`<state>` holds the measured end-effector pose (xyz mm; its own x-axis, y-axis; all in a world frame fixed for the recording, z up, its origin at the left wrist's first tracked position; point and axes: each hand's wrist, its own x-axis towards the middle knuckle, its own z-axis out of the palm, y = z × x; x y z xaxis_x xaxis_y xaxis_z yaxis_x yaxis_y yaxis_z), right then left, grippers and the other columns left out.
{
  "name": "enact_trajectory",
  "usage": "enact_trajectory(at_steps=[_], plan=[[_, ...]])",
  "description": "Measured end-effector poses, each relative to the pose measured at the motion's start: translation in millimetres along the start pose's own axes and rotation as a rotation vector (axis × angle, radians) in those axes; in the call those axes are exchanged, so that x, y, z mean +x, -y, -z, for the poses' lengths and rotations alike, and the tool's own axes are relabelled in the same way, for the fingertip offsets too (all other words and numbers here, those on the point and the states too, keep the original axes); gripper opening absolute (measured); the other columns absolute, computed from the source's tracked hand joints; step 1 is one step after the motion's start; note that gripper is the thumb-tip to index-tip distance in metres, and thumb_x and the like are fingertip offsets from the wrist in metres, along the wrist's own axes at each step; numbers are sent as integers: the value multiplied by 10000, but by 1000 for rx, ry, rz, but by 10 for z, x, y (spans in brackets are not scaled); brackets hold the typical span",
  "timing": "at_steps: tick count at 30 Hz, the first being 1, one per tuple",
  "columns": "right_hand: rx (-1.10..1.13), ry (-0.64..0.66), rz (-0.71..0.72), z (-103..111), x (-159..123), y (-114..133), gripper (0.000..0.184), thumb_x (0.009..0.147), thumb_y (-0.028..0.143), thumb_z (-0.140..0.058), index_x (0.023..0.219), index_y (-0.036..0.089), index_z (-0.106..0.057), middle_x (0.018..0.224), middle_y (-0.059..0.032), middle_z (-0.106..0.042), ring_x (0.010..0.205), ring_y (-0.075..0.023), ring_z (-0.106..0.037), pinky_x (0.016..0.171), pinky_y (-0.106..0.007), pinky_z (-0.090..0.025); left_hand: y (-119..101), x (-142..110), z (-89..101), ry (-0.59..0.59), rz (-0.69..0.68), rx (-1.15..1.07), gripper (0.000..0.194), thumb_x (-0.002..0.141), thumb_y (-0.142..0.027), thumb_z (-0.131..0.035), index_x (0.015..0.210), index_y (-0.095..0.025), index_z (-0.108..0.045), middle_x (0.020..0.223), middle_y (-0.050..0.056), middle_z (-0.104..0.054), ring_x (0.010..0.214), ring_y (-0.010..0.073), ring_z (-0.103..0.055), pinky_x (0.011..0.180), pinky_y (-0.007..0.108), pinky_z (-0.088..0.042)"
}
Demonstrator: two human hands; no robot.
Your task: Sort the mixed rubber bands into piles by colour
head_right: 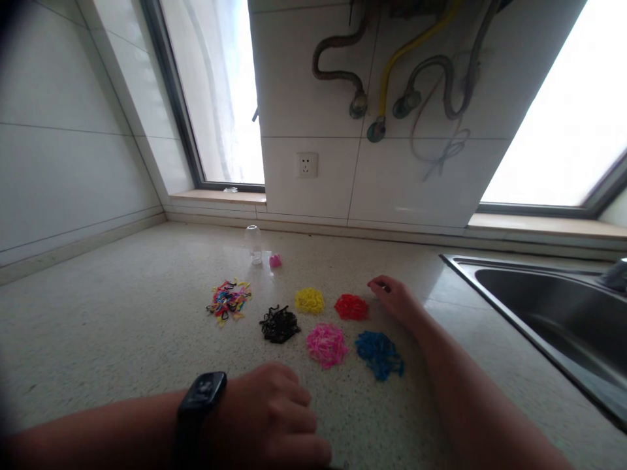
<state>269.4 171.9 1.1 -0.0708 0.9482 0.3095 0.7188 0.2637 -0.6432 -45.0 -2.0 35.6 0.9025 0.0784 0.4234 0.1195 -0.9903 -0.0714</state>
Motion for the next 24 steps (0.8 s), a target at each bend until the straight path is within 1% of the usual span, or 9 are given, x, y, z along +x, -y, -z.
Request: enact_trajectory(at_steps=[1,3,5,7,9,12,14,18,24], plan=[[2,10,5,-8,10,-3,323,840,431,-521,913,185,-718,856,-95,-735,827,-238,-665,738,-344,-499,75,2,95,-21,58,14,172,910,-277,-535,768,-200,-593,578,-36,-541,532,124,-468,448,327,-297],[8,28,12,-14,27,-7,317,833,422,-521,908,182,-714,865,-99,-737,825,-237,-662,735,-343,-497,296,-44,266,-19,223,22,114,865,-239,-538,851,-208,-647,682,-21,-626,609,125,-543,520,309,-356],[12,44,14,-14,40,-11,315,830,418,-522,904,180,-713,869,-99,-739,820,-234,-658,733,-342,-494,595,-173,402,-13,488,7,158,880,-259,-540,935,-237,-686,793,-16,-681,694,117,-594,629,278,-412],[11,55,8,-13,47,-17,320,831,420,-519,901,177,-715,864,-98,-740,814,-233,-656,730,-343,-492,929,-387,505,-51,651,48,228,922,-265,-488,1000,-219,-697,820,11,-693,705,121,-602,667,276,-420],[6,74,10,-15,49,-23,329,834,428,-517,900,176,-717,865,-95,-741,815,-232,-655,735,-346,-491,1247,-667,585,-77,800,97,260,934,-289,-477,1010,-184,-703,756,26,-675,649,126,-576,634,274,-403],[8,93,32,-20,50,-37,328,833,436,-530,897,177,-722,883,-90,-744,827,-235,-657,762,-356,-494,1616,-1131,684,-67,984,135,251,932,-283,-494,997,-167,-708,699,16,-653,595,116,-551,603,256,-397],[17,93,41,-23,54,-51,318,825,431,-547,897,179,-728,893,-90,-747,832,-238,-660,779,-364,-498,1776,-1415,738,-33,1065,130,249,952,-311,-512,1014,-154,-694,710,12,-641,605,122,-560,631,271,-443],[24,104,41,-24,65,-79,315,813,425,-567,905,180,-742,899,-93,-750,828,-243,-663,800,-378,-505,1954,-1830,784,72,1136,44,291,963,-385,-563,1092,-131,-624,984,58,-647,810,160,-629,735,342,-547],[26,134,39,-13,70,-81,319,826,432,-562,913,179,-737,913,-91,-751,849,-248,-665,826,-385,-499,2059,-2072,726,196,1134,-92,303,957,-363,-578,1152,-133,-607,1081,78,-633,899,188,-636,773,369,-560]])
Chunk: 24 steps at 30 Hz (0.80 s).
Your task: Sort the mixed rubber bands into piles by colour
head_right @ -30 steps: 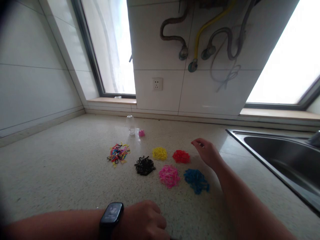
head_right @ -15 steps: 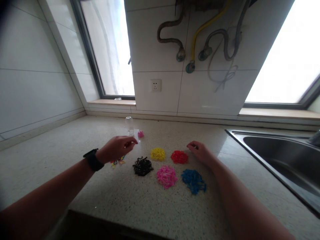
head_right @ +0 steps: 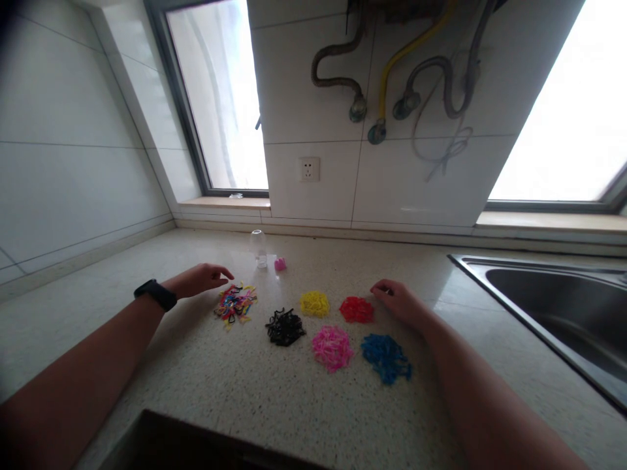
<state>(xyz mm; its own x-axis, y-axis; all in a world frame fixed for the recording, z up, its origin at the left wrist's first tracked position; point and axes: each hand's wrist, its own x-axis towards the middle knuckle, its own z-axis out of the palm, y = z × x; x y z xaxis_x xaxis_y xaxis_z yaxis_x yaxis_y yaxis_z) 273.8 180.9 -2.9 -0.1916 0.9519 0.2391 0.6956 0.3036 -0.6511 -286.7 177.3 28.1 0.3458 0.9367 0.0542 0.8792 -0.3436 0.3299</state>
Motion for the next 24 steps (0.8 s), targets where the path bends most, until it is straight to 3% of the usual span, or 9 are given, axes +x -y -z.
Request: enact_trajectory(at_steps=[8,17,21,24], plan=[[4,18,-1,0,3,-16,329,837,441,-553,923,178,-730,924,-84,-751,857,-239,-671,817,-368,-500,-38,13,-15,107,-21,-26,313,952,-371,-585,1157,-135,-609,1099,80,-631,925,198,-635,795,383,-557],[9,8,-5,12,-7,18,305,821,434,-565,896,193,-738,926,-79,-759,882,-252,-676,832,-384,-499,45,-3,-22,72,1,-82,326,951,-360,-587,1189,-138,-596,1157,91,-615,979,217,-627,825,405,-553],[-3,13,-12,11,-7,29,318,822,432,-560,905,179,-734,925,-83,-757,872,-246,-675,832,-380,-501,80,-46,46,34,9,-142,296,953,-370,-583,1120,-127,-614,1067,73,-633,896,189,-635,772,369,-557],[-3,20,-8,12,-14,38,319,829,419,-557,925,171,-733,925,-82,-756,867,-240,-676,834,-376,-503,3,-72,104,-4,0,-219,303,929,-412,-605,1004,-122,-648,868,31,-639,751,149,-606,684,303,-517]])
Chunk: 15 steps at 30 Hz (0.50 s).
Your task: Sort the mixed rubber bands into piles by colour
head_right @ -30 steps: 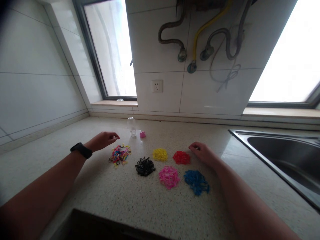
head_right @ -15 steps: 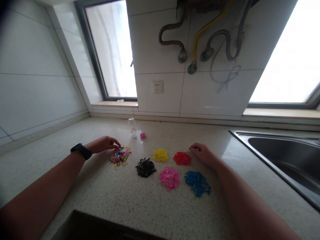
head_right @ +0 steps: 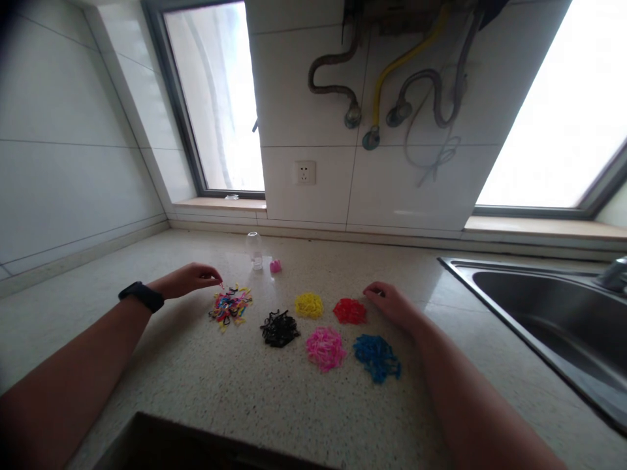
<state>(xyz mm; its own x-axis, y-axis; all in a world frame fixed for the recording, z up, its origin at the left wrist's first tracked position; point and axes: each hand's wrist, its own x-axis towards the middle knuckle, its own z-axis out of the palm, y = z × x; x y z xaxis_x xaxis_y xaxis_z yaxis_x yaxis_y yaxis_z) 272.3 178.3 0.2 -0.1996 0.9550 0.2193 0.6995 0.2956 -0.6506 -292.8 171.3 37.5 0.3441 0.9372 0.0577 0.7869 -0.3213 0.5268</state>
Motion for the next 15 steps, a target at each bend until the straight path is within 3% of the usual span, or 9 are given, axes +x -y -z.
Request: enact_trajectory(at_steps=[3,6,11,15], plan=[[-5,3,2,-5,-1,-9,329,840,419,-542,937,168,-731,932,-82,-755,882,-239,-674,845,-378,-503,-242,7,-12,-53,-30,-104,362,879,-480,-625,953,-130,-683,747,7,-626,691,134,-548,650,267,-444],[2,-1,6,-18,11,-39,332,839,427,-545,930,166,-728,918,-79,-754,880,-241,-674,846,-384,-507,-621,38,-89,-76,-79,-218,378,858,-496,-623,969,-140,-684,779,13,-637,712,134,-522,668,269,-425],[0,2,9,-42,28,-74,320,844,415,-557,951,172,-737,921,-81,-756,870,-237,-678,835,-382,-514,-1310,31,-310,-43,-163,-424,338,865,-466,-625,973,-148,-660,857,39,-631,728,128,-491,651,260,-414],[-15,-13,2,-62,24,-61,311,850,395,-555,955,168,-740,899,-82,-755,850,-224,-674,825,-367,-512,-1772,21,-522,17,-202,-594,318,879,-457,-617,964,-151,-638,760,4,-547,623,93,-404,542,214,-341]])
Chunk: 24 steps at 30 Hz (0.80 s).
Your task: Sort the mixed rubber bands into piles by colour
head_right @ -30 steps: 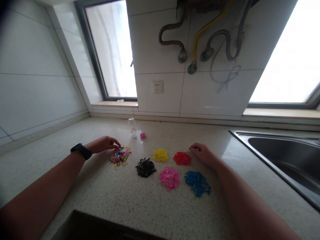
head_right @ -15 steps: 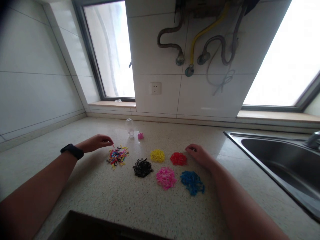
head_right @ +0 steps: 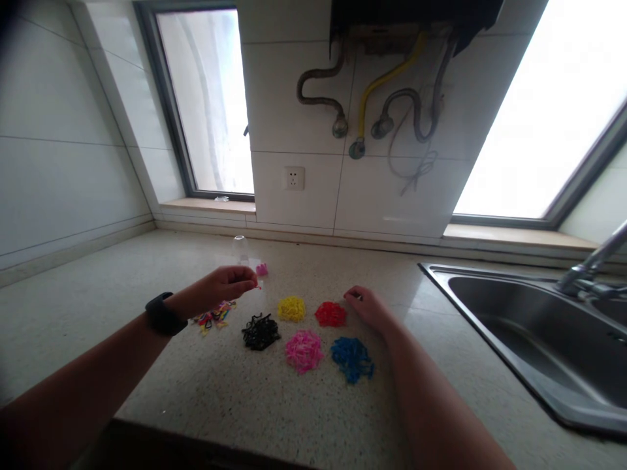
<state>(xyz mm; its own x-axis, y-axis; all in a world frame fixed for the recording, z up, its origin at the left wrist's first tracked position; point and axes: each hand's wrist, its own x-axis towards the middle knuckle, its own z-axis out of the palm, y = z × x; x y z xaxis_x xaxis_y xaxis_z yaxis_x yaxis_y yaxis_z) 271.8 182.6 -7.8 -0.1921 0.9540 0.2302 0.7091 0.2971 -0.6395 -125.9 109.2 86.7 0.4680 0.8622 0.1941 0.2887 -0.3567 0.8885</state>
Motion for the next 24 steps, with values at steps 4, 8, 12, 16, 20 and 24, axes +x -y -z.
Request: enact_trajectory(at_steps=[4,8,12,16,20,24], plan=[[-37,9,-2,-4,-18,40,319,861,390,-536,960,163,-737,899,-80,-751,835,-210,-665,789,-338,-502,-173,197,-400,39,-16,-157,355,855,-485,-649,935,-141,-619,662,-40,-422,555,72,-334,486,197,-260],[-65,7,-9,0,-44,80,310,866,380,-524,965,173,-732,902,-66,-748,815,-196,-661,763,-315,-492,-228,454,-745,-23,-50,-305,406,860,-550,-612,930,-155,-550,642,-65,-340,518,61,-297,475,201,-234],[-65,12,-8,0,-63,115,289,866,355,-527,960,175,-733,903,-61,-750,809,-187,-664,751,-301,-489,-110,602,-1017,-134,-58,-396,418,858,-569,-599,933,-170,-499,643,-78,-305,500,56,-267,461,200,-213],[-72,7,2,-11,-76,152,272,871,343,-536,955,178,-736,895,-63,-750,798,-189,-661,735,-298,-483,47,582,-1193,-192,-31,-426,419,852,-563,-614,935,-163,-523,652,-72,-348,503,55,-274,462,200,-227],[-85,2,-18,-31,-76,174,247,868,318,-549,932,176,-740,897,-74,-750,786,-189,-656,721,-291,-469,63,486,-1254,-195,-4,-411,410,843,-545,-640,931,-149,-578,651,-59,-406,528,62,-320,488,200,-259],[-93,-1,-38,-34,-80,187,236,868,313,-551,922,185,-742,893,-75,-749,792,-198,-657,708,-290,-458,-10,430,-1262,-221,-5,-394,371,879,-517,-606,962,-156,-588,684,-43,-452,560,75,-353,512,202,-283]])
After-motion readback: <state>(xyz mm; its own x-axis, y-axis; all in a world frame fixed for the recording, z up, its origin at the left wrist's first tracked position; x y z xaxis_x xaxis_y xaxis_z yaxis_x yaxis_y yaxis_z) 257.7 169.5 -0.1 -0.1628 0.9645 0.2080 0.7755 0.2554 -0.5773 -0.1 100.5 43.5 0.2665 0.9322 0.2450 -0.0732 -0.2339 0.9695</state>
